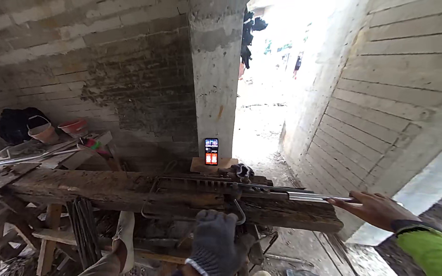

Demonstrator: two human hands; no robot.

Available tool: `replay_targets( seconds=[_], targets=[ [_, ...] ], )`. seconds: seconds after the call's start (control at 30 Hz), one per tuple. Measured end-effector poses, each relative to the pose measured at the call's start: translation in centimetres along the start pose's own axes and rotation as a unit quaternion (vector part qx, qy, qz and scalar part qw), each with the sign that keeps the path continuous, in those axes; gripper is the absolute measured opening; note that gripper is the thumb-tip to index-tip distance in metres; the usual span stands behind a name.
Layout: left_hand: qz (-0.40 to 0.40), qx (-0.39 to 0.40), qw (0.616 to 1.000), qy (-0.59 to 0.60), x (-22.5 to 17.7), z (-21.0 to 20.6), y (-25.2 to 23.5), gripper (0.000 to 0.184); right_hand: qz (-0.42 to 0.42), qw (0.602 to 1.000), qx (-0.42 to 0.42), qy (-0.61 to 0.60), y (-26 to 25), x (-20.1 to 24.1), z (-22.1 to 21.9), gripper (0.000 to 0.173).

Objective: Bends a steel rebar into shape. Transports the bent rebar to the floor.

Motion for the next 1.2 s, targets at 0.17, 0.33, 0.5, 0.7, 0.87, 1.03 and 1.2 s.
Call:
replay_targets(
  seconds=[0.17, 0.33, 0.5, 0.7, 0.87, 1.03, 1.2],
  targets=[
    [0.120, 0.148, 0.981, 0.047, -1.9, -1.3, -2.2, 0.056, -0.031, 0.999, 0.014, 0.016, 2.2, 0.3, 0.7, 0.117],
    [0.108, 0.171, 0.977, 0.074, -1.5, -1.2, -2.2, 0.051, -0.063, 0.998, -0.013, 0.007, 0.9, 0.0, -0.4, 0.120],
    [0.015, 0.081, 0.995, 0.049, -0.6, -2.4, -1.5, 0.044, -0.072, 0.997, 0.005, -0.009, -1.3, 0.5, -0.8, 0.119],
    [-0.034, 0.097, 0.994, 0.048, -0.3, -2.5, -2.2, 0.046, -0.070, 0.997, 0.042, -0.006, -2.0, 1.5, 1.3, 0.111],
    [-0.033, 0.129, 0.989, 0.057, -0.1, -2.9, -1.8, 0.045, -0.071, 0.997, 0.029, 0.004, -2.2, 1.6, 0.7, 0.113],
    [-0.024, 0.156, 0.985, 0.066, -0.1, -2.4, -2.0, 0.048, -0.026, 0.998, 0.031, 0.055, -2.0, 1.6, 1.6, 0.115],
    [0.005, 0.241, 0.968, 0.072, -1.1, 0.4, -2.2, 0.043, 0.014, 0.994, 0.077, 0.072, -3.1, 1.2, 0.4, 0.118]
  ],
)
Point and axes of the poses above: each hand's wrist, its own y-axis away from the middle knuckle, its own z-axis out of the back of the hand, x = y × z, the point moved 5 cm from there along -y, towards the middle knuckle, and after that the axes turned 9 degrees about -x, right-handed, at the moved point
